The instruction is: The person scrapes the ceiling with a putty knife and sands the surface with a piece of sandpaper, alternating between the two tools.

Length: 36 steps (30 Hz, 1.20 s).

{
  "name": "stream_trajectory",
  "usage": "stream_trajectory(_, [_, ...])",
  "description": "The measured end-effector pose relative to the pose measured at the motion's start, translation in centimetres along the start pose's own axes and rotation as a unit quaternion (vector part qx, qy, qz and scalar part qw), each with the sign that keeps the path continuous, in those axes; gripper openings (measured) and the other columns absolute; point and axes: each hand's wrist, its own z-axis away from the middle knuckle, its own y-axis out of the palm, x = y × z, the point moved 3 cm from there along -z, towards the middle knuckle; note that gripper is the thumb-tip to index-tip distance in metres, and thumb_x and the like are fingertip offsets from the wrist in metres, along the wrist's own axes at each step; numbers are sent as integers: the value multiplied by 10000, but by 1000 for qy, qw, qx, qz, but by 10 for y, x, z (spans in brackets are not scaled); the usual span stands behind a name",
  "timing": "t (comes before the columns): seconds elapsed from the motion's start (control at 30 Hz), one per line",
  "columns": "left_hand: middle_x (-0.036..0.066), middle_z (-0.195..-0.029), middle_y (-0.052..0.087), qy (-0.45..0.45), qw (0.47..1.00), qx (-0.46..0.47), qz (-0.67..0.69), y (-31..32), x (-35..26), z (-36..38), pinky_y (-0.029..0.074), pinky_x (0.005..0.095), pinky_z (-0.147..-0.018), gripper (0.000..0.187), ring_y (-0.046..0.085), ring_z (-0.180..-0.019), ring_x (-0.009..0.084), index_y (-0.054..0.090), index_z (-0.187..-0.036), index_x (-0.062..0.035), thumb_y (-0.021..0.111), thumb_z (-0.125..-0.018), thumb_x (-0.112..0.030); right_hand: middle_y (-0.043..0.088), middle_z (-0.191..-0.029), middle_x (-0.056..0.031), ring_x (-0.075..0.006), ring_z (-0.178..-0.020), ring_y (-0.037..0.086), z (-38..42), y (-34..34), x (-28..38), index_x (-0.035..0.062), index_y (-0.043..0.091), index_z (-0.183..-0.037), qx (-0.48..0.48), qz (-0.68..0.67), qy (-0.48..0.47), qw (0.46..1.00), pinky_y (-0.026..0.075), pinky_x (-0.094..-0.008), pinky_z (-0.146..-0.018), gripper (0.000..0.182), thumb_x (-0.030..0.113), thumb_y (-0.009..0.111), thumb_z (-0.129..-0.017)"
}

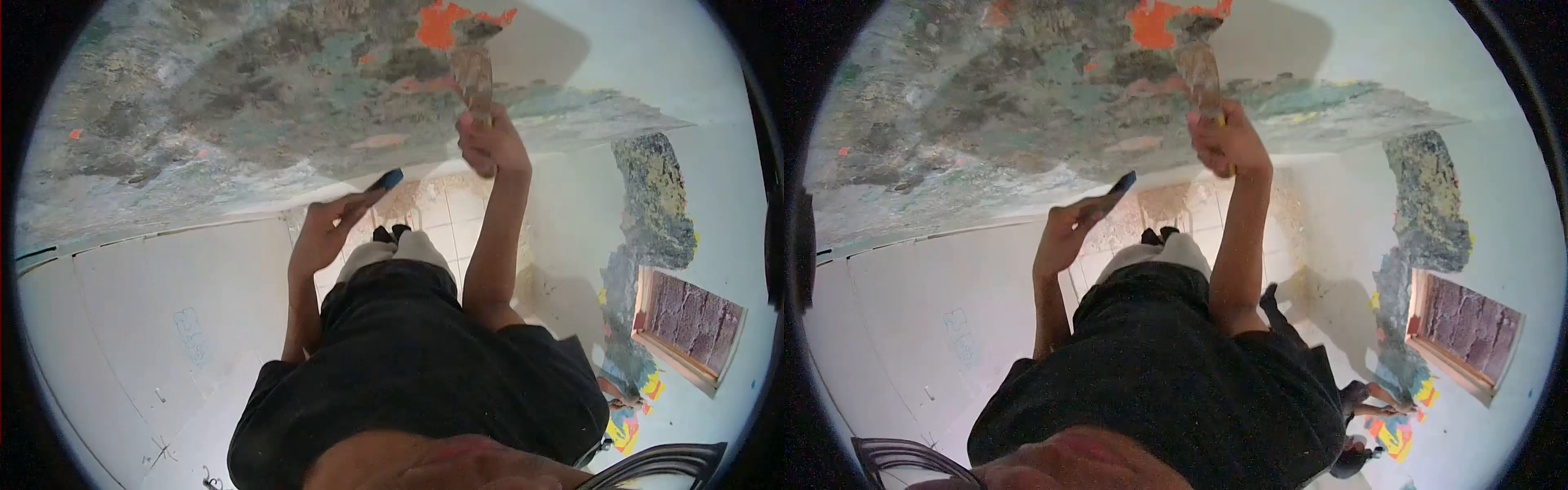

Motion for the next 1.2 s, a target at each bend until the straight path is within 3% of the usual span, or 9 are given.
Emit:
stream_trajectory(0.13, [136, -1068, 713, 64, 997, -23, 32, 6, 0, -1, 482, 293, -864, 272, 631, -934, 127, 641, -1218, -45, 537, -968, -62, 415, -515, 30, -57, -341, 347, 4, -3, -1, 101, 488, -892, -3, 4, 40, 999, 231, -232, -299, 191, 127, 678, -897])
stream_trajectory(0.37, [143, -1044, 717, 10, 1000, 2, -11, 8, 9, 1, 500, 300, -831, 272, 654, -892, 124, 650, -1208, -59, 558, -951, -58, 419, -522, 26, -54, -341, 341, 2, 0, 0, 97, 503, -804, 38, -7, 16, 999, 232, -232, -302, 188, 114, 665, -898])
stream_trajectory(0.43, [144, -1043, 716, 43, 999, -13, -8, 5, 2, -2, 502, 299, -816, 273, 658, -871, 127, 650, -1207, -60, 557, -951, -56, 422, -522, 24, -54, -339, 340, -1, 3, 4, 91, 510, -808, 44, -5, 10, 999, 230, -231, -303, 174, 110, 656, -900])
stream_trajectory(0.53, [146, -1049, 715, 48, 999, -19, 13, 7, -2, 2, 506, 304, -813, 277, 665, -873, 135, 650, -1209, -59, 554, -950, -48, 420, -518, 22, -55, -334, 332, -5, -5, -3, 71, 531, -848, 95, 11, -17, 995, 228, -231, -304, 139, 119, 648, -905])
stream_trajectory(0.63, [142, -1069, 713, 41, 999, -21, 15, 0, -5, -1, 505, 308, -832, 284, 664, -916, 139, 646, -1216, -53, 545, -951, -34, 410, -507, 31, -52, -331, 317, 4, -7, -6, 38, 592, -999, 7, 18, 25, 999, 228, -234, -305, 138, 130, 645, -910])
stream_trajectory(0.73, [138, -1086, 710, 37, 999, -23, 13, 1, -1, 2, 503, 304, -839, 285, 660, -930, 138, 646, -1217, -52, 543, -952, -30, 402, -505, 40, -43, -336, 306, 6, -3, 2, 27, 576, -1239, 15, 51, 13, 998, 232, -233, -311, 347, 134, 642, -915])
stream_trajectory(0.83, [127, -1103, 706, 42, 999, -10, 26, 4, -1, 0, 496, 304, -861, 285, 651, -944, 135, 645, -1221, -55, 546, -954, -39, 393, -499, 50, -34, -343, 303, 11, -1, 3, 42, 505, -1369, 44, 31, -6, 999, 228, -228, -312, 476, 141, 637, -923])
stream_trajectory(1.0, [98, -1142, 698, 34, 999, 6, 30, 5, -9, -4, 488, 314, -915, 279, 644, -998, 154, 642, -1222, -43, 547, -960, -50, 395, -500, 52, -31, -348, 298, 11, 6, 9, 42, 503, -1371, 56, 72, -22, 996, 221, -225, -313, 472, 136, 634, -928])
stream_trajectory(1.2, [128, -1085, 710, 65, 997, -24, 40, 3, -2, 0, 507, 309, -837, 295, 665, -938, 151, 643, -1228, -67, 553, -948, -39, 396, -499, 46, -40, -344, 301, -1, 10, 8, 28, 559, -1280, 40, 54, -1, 998, 222, -230, -312, 384, 126, 648, -920])
